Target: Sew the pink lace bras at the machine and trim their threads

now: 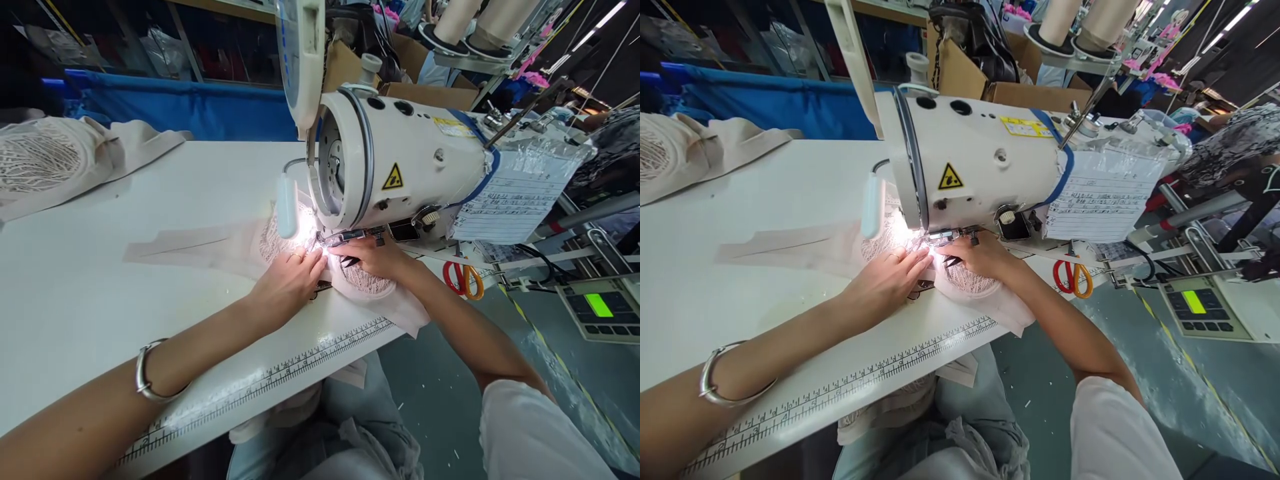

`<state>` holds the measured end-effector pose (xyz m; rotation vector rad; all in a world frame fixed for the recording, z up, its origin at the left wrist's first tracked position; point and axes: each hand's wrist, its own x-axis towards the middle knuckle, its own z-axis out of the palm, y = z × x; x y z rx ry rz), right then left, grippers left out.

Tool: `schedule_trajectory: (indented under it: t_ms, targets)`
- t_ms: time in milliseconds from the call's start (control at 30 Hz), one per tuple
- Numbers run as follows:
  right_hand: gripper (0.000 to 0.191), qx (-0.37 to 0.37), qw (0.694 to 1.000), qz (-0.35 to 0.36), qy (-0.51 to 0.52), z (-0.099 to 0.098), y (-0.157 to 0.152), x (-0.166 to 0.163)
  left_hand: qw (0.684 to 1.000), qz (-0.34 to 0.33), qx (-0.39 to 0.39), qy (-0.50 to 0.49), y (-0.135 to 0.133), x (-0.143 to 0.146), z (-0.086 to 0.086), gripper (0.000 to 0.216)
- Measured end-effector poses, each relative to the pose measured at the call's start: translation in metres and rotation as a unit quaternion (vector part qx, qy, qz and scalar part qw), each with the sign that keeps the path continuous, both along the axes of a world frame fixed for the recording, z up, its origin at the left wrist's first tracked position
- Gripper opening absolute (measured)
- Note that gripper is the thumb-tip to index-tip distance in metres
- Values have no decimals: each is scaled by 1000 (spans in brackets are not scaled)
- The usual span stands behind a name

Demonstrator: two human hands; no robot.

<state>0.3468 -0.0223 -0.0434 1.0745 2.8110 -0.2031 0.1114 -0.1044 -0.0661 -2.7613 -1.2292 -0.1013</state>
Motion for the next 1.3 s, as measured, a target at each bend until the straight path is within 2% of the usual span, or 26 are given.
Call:
schedule_trajectory:
  t_ms: [233, 433, 833, 967, 1100, 1300]
  targets:
    - [59, -3, 1000, -8, 0, 5, -7, -9, 998, -13, 44, -38, 5, -7, 3, 41]
    - [61, -15, 1000, -16, 7, 6, -9, -12, 995, -30, 70, -62, 12, -16, 4, 36]
    - [52, -11, 1000, -20, 11, 1, -9, -12, 993, -34, 67, -91, 28, -26, -9, 48]
    - [34, -23, 998, -53, 33, 3, -11, -15, 994, -31, 65, -88, 30, -28, -9, 47]
    - [17, -38, 988, -132, 62, 4, -15, -20, 994, -31, 66, -83, 30, -27, -7, 48]
    - [9, -119, 968, -194, 108, 8, -18, -25, 994, -35, 85, -61, 31, -29, -7, 42]
